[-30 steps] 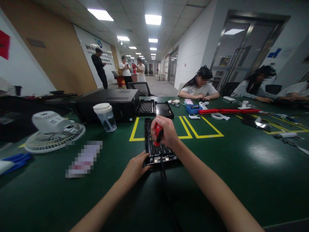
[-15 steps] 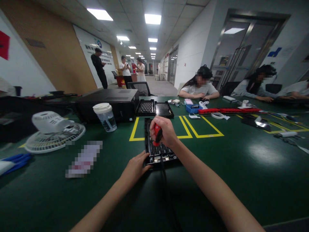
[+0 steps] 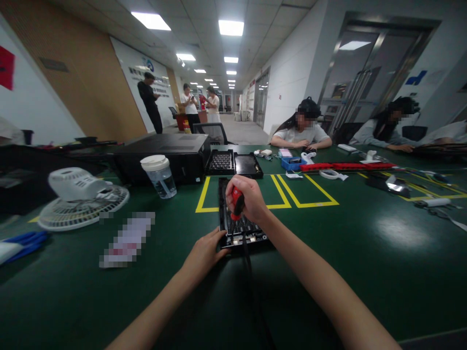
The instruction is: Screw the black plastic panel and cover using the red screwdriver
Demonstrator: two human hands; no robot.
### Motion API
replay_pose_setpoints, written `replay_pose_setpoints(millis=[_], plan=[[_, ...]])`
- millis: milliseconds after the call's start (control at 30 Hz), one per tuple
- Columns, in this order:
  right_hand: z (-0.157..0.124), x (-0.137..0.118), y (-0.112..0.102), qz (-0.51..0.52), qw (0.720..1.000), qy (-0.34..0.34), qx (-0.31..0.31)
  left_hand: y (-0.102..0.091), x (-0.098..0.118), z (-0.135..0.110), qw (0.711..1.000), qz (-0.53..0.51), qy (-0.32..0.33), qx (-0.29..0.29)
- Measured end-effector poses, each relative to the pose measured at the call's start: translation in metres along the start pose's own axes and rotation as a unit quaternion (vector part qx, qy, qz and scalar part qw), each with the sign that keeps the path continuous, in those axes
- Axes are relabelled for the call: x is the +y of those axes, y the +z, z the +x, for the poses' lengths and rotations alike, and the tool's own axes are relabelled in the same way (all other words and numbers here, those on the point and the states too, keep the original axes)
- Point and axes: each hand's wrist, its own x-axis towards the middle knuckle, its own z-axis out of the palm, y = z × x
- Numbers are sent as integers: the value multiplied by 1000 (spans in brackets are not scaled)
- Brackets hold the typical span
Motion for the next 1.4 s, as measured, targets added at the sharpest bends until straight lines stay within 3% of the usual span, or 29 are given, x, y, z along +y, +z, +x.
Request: replay_pose_setpoints(millis=[433,700,1400], plan=[[-1,-4,0,31,998,19,-46,1,0,0,1000,-19,11,14],[0,-3,1,-14,998,20,-53,0,1,-1,1000,-11,0,9],[-3,-6,11,-79,996,38,-14,2,1,0,1000,-14,1,8]])
